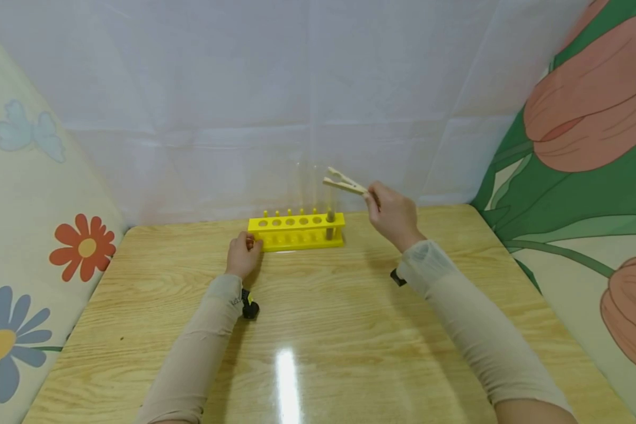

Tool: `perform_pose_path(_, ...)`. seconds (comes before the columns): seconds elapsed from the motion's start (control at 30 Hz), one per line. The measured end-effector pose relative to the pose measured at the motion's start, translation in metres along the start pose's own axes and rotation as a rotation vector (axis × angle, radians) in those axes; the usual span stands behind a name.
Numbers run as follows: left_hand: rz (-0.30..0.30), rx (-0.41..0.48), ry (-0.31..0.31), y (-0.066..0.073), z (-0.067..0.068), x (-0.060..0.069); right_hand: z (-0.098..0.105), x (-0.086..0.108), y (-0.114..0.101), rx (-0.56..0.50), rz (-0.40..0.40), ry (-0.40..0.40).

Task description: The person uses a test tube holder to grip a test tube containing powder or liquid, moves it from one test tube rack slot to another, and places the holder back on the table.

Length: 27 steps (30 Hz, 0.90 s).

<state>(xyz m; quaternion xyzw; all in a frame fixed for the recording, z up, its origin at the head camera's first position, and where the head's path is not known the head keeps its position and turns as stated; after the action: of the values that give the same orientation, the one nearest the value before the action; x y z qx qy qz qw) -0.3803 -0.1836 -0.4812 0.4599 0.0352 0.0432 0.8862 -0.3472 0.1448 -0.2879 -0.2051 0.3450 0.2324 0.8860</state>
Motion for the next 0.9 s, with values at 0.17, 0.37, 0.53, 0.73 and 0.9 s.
perform_pose_path(0.17, -0.003, -0.01, 0.007, -0.002, -0.001, -0.004, -0.002, -0.001, -0.001, 0.012, 0.009, -0.02)
perform_pose_path(0.37, 0.008, -0.011, 0.005, -0.005, -0.002, -0.006, -0.005, -0.001, 0.0, 0.023, 0.009, -0.044)
perform_pose_path(0.53, 0.003, -0.003, 0.001, -0.006, -0.003, -0.007, -0.007, -0.001, 0.001, 0.022, 0.004, -0.058)
perform_pose_path(0.73, -0.006, 0.005, -0.004, -0.006, -0.004, -0.007, -0.007, -0.001, 0.002, 0.021, 0.005, -0.055)
perform_pose_path(0.9, -0.013, 0.013, -0.005, -0.006, -0.004, -0.007, -0.011, -0.001, 0.003, 0.027, -0.001, -0.077)
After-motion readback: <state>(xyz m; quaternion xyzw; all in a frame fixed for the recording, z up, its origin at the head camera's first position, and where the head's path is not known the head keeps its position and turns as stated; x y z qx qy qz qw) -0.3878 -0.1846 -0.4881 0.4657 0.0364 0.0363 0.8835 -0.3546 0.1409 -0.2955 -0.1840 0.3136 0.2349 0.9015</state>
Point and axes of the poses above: each hand's wrist, its own x-axis away from the middle knuckle, its own z-axis out of the back of the hand, y = z × x, the point moved 10 cm from there along -x, towards the middle knuckle, and after that the axes turned 1 degree about x, right-handed, at the moved point
